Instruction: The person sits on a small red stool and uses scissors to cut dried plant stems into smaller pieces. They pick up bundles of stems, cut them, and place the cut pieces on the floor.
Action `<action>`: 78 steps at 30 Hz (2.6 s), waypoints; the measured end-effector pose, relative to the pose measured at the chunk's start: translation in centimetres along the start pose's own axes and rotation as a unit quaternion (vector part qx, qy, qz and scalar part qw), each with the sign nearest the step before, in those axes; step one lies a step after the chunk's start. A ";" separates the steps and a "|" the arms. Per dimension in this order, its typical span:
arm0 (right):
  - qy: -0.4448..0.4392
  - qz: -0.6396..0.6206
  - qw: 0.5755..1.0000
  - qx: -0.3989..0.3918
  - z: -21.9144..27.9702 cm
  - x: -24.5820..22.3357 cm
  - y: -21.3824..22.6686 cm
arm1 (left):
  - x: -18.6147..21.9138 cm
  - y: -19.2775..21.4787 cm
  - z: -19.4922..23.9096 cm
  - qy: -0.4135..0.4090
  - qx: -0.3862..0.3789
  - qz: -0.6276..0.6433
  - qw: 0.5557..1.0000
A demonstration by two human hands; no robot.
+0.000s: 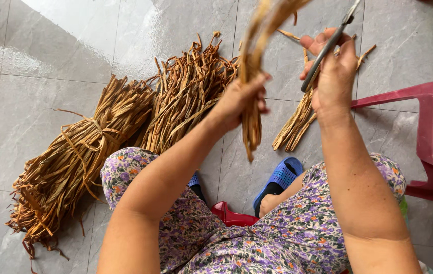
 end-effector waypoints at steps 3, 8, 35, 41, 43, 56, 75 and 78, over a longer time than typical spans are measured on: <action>-0.007 0.035 0.999 0.016 1.3 1.1 -1.5 | 2.6 2.1 -1.0 -0.104 0.073 0.103 0.986; 0.061 0.040 0.996 -0.056 4.4 2.6 -5.3 | 6.5 4.2 -1.3 -0.238 0.137 0.194 0.942; 0.121 -0.058 0.986 0.096 4.4 -9.0 10.6 | 2.7 0.3 -13.9 -0.231 0.094 -0.073 0.966; 0.106 -0.066 0.987 0.098 6.6 -10.5 12.5 | -12.2 -3.3 -20.3 -0.220 0.048 -0.348 0.910; 0.102 -0.072 0.987 0.104 7.2 -10.6 12.9 | -19.3 -0.9 -21.3 0.052 0.111 -0.342 0.932; 0.056 -0.094 0.988 0.108 6.3 -10.8 11.0 | -36.1 6.9 -16.3 0.182 0.150 -0.558 0.796; -0.090 -0.076 0.992 -0.049 4.0 -5.2 12.8 | 12.7 21.5 -2.4 -0.194 0.252 -0.576 0.753; -0.116 -0.059 0.990 -0.062 3.9 -3.5 12.1 | 13.3 24.7 9.1 -0.216 0.329 -0.485 0.781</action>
Point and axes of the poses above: each hand's wrist, its own z-axis away from the middle knuckle, its own y-axis out of the back of the hand, x = y × z, the point moved 2 cm from there along -z, towards the middle knuckle, and after that the axes turned 10 degrees about -x, right-handed, at the moved point
